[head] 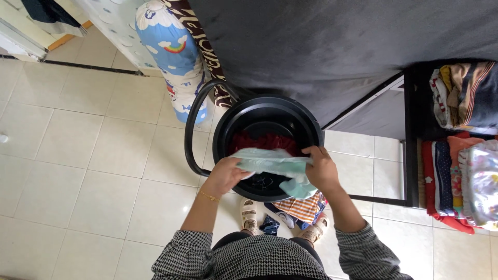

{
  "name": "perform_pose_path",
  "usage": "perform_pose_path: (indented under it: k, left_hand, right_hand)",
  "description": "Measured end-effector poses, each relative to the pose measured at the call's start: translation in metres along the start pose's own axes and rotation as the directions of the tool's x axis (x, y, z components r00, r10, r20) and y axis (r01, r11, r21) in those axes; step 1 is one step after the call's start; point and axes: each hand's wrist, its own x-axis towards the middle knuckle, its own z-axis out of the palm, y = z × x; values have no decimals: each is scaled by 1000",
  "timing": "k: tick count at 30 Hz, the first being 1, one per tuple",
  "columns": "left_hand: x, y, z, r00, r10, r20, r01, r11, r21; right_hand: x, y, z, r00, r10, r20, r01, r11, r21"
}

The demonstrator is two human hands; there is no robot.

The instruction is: The person folds several small garments by hand, including a patterned cloth, a light blue cloth, and a pink cloth, then places them on a nearby shelf. The person also picks up a striped cloth from the floor.

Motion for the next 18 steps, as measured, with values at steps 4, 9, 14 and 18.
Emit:
perform_pose_path:
  k: [4,9,14,18]
  left_hand:
    - [87,-65,-82,726,330,603,-8,881,-473]
    - [138,-92,-129,927,174,332,-175,984,-29]
    - [41,-47,-94,983,-109,147,100,993,68]
    - [57,-62,-148,863,-476,169,209,640,739]
  right_hand:
    - [12,86,79,981,153,-116,-150,988,33]
    - [28,114,135,559,613,558,-654,-87,751]
    - [38,7,80,160,424,891,-548,-713,438]
    - [38,-98,29,-182,-191,964,64,-981,-182]
